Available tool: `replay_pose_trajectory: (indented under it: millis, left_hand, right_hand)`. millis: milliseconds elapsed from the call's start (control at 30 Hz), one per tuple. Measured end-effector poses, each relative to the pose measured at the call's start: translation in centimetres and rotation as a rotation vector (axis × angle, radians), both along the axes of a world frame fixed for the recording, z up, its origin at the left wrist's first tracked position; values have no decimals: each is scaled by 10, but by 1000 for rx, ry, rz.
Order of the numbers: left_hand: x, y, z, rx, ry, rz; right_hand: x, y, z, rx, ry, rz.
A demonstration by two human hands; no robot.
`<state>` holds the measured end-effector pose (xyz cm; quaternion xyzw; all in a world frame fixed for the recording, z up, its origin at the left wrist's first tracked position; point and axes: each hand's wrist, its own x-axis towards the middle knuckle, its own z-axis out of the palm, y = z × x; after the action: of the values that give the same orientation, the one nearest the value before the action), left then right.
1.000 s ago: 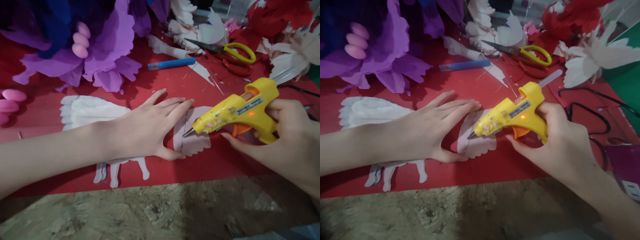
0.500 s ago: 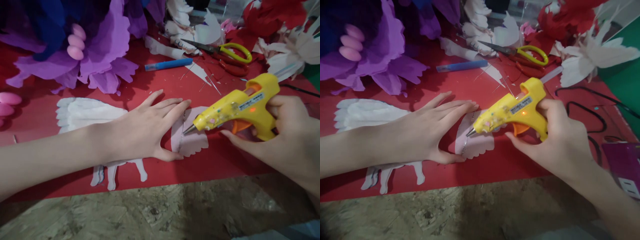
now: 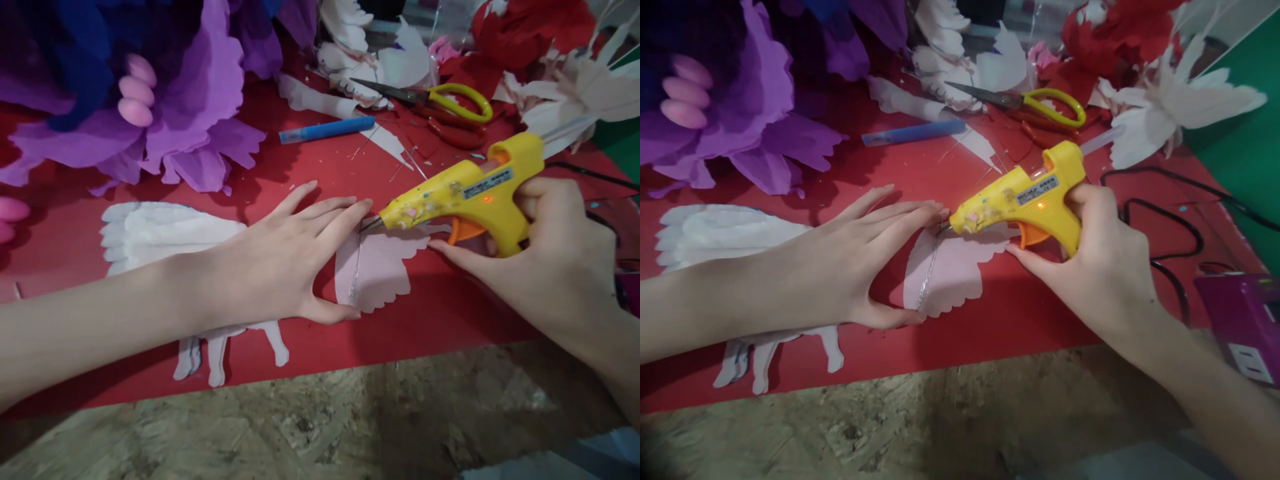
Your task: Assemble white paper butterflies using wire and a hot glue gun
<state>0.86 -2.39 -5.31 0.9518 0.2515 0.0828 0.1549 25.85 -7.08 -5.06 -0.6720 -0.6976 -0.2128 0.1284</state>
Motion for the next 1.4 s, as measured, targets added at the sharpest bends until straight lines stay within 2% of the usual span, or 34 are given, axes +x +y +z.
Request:
replay_pose_trajectory:
  millis: [167, 233, 300, 400, 500, 833, 900, 1067, 1133, 1200, 1400]
  left_hand:
    - [-2, 1, -1, 16, -5, -7]
    - [-2, 1, -1, 13, -5, -7]
    - [-2, 1, -1, 18, -8, -5]
    - [-2, 1, -2, 28, -12, -6]
    - [-1, 1, -3, 34, -18, -11]
    - [-2, 1, -2, 20, -14, -9]
    - [-2, 1, -2, 15, -8, -6]
    - [-1, 1, -1, 13, -5, -8]
    - [-1, 1, -1, 15, -16, -4]
    - [-1, 1, -1, 13, -17, -5]
    - [-1, 0, -1, 7, -5, -4]
  right_hand:
    - [0, -4, 4, 66, -62, 250]
    - [0, -5, 5, 82, -75, 286]
    - [0, -4, 5, 77, -59, 204]
    - [-2, -1, 3, 16, 13, 3]
    - [-3, 2, 1, -23, 59, -29]
    - [2, -5, 2, 90, -95, 337]
    - [3, -4, 2, 58, -91, 302]
    - [1, 4, 2, -17, 78, -29]
    - [-1, 5, 3, -56, 129, -115]
    - [-3, 5, 5, -74, 146, -134]
    - [-4, 3, 2, -46, 103, -36]
